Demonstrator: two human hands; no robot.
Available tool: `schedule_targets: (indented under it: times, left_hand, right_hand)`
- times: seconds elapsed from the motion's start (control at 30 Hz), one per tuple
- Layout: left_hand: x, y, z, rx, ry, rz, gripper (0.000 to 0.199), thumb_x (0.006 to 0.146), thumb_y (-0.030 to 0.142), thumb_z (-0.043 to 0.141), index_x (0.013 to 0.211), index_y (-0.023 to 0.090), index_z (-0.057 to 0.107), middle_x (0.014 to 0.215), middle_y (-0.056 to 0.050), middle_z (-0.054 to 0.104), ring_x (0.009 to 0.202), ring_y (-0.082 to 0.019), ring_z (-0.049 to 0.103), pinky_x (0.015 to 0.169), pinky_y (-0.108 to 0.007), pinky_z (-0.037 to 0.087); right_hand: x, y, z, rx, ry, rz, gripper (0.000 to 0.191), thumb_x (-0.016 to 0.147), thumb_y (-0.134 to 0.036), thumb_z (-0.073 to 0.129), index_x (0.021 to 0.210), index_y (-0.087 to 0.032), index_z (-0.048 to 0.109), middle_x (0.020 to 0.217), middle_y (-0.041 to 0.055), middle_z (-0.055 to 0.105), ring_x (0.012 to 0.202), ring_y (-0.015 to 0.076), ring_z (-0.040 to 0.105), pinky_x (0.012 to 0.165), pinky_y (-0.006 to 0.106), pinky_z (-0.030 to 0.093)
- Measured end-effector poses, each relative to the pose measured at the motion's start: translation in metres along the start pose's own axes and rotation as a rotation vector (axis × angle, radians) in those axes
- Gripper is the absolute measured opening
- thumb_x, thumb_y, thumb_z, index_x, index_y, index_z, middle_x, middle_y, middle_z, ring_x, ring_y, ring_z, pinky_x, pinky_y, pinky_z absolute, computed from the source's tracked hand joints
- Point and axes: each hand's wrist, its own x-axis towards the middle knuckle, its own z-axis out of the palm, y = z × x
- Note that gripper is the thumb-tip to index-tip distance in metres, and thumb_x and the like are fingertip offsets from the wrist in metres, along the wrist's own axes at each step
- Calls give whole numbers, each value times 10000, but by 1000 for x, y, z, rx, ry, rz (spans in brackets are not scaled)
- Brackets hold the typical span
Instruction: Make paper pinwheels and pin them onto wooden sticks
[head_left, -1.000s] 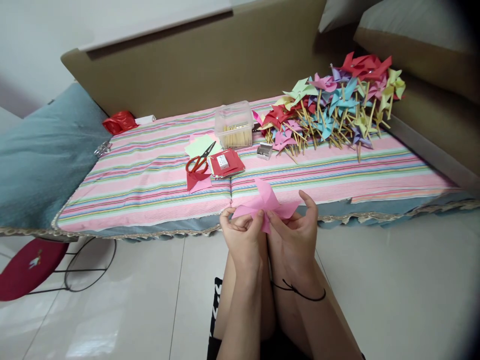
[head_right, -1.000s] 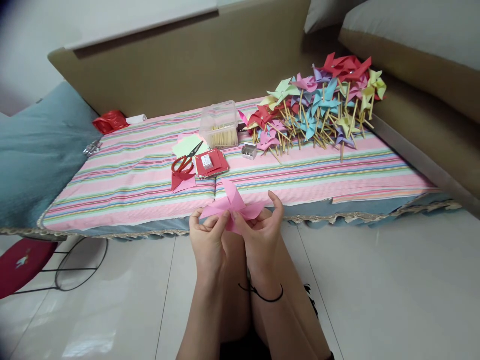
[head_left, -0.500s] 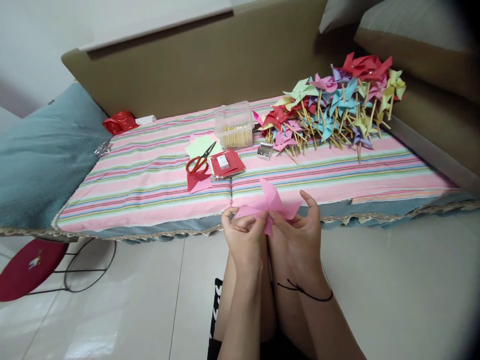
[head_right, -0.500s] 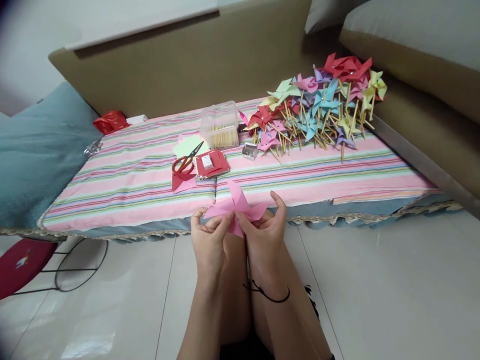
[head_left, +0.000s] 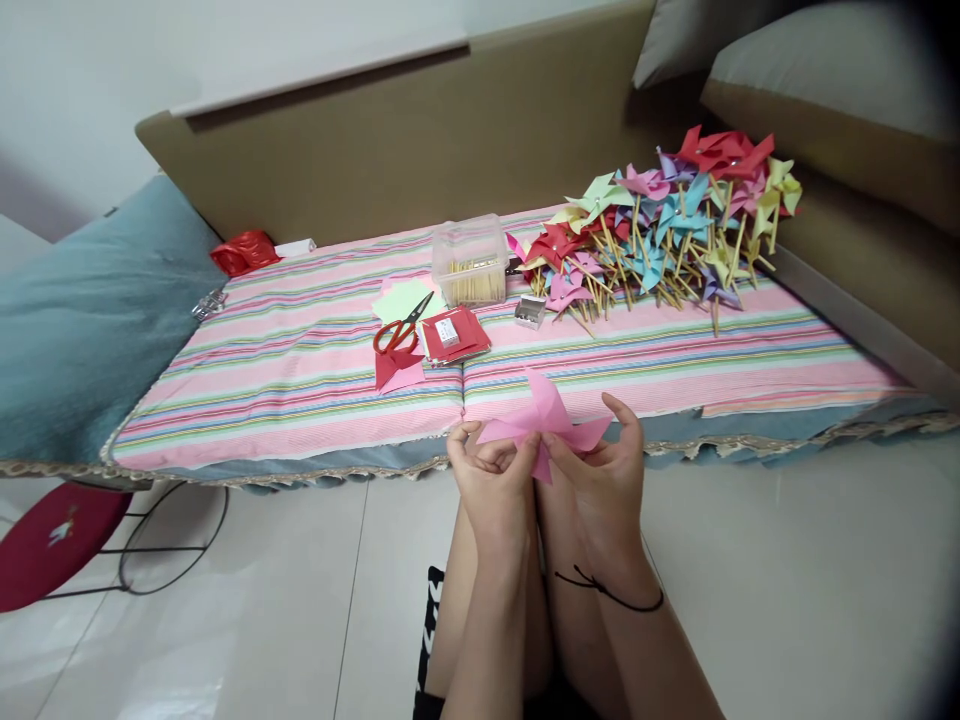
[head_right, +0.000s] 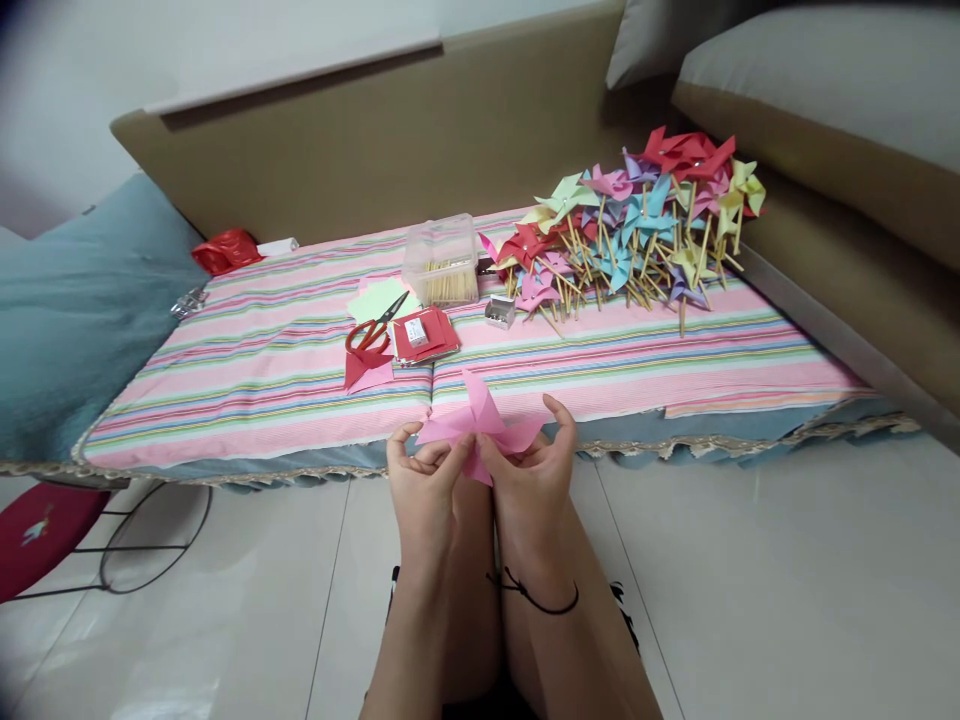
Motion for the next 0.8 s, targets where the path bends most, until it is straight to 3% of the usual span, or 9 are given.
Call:
schedule_targets:
  times: [0.17, 0.23, 0.37, 0.53, 0.67, 0.8]
  left_hand:
    - [9, 6, -13, 35, -176, -101, 569, 668, 260, 797, 1085, 216, 412, 694, 39, 688, 673, -110, 658, 750, -240, 469]
    - [13, 12, -22, 98, -291, -107, 509, 721, 279, 761, 1105, 215, 433, 756, 20, 700, 740, -116, 662, 788, -251, 463]
    - [18, 22, -37, 271, -453, -94, 565, 685, 203, 787, 1118, 224, 423, 853, 2, 715, 836, -128, 649, 828, -259, 453]
    - [17, 26, -41, 394, -490, -83, 550, 741, 189, 730, 1167, 224, 383, 705, 34, 691, 698, -109, 618, 721, -232, 448]
    - [18, 23, -40, 414, -455, -88, 535, 731, 169, 714, 1146, 225, 382, 613, 73, 642, 538, -71, 527, 562, -175, 381]
    - [21, 19, -39, 348, -405, -106, 542, 696, 157, 726, 1095, 221, 366, 568, 87, 625, 476, -55, 482, 524, -161, 364]
  right_hand:
    - [10, -10, -9, -89, -39, 57, 887, 481, -303, 881, 1212, -242, 381, 625, -67, 666, 536, 143, 625, 552, 270, 542]
    - [15, -16, -16, -179, -115, 100, 900, 467, -324, 892, 1213, -231, 398, 608, -69, 656, 525, 141, 612, 526, 247, 514]
    - [21, -19, -30, -288, -296, 175, 928, 487, -325, 900, 1253, -240, 383, 645, -61, 670, 565, 148, 625, 558, 246, 511]
    - [21, -12, -33, -380, -426, 203, 905, 559, -359, 870, 1291, -261, 346, 675, -48, 669, 585, 166, 632, 581, 277, 519]
    - [19, -10, -31, -455, -454, 166, 860, 610, -377, 841, 1301, -255, 343, 702, -34, 670, 631, 180, 648, 607, 287, 523]
    - [19, -10, -27, -413, -452, 152, 883, 617, -373, 839, 1321, -259, 319, 745, -18, 693, 687, 191, 671, 653, 300, 536]
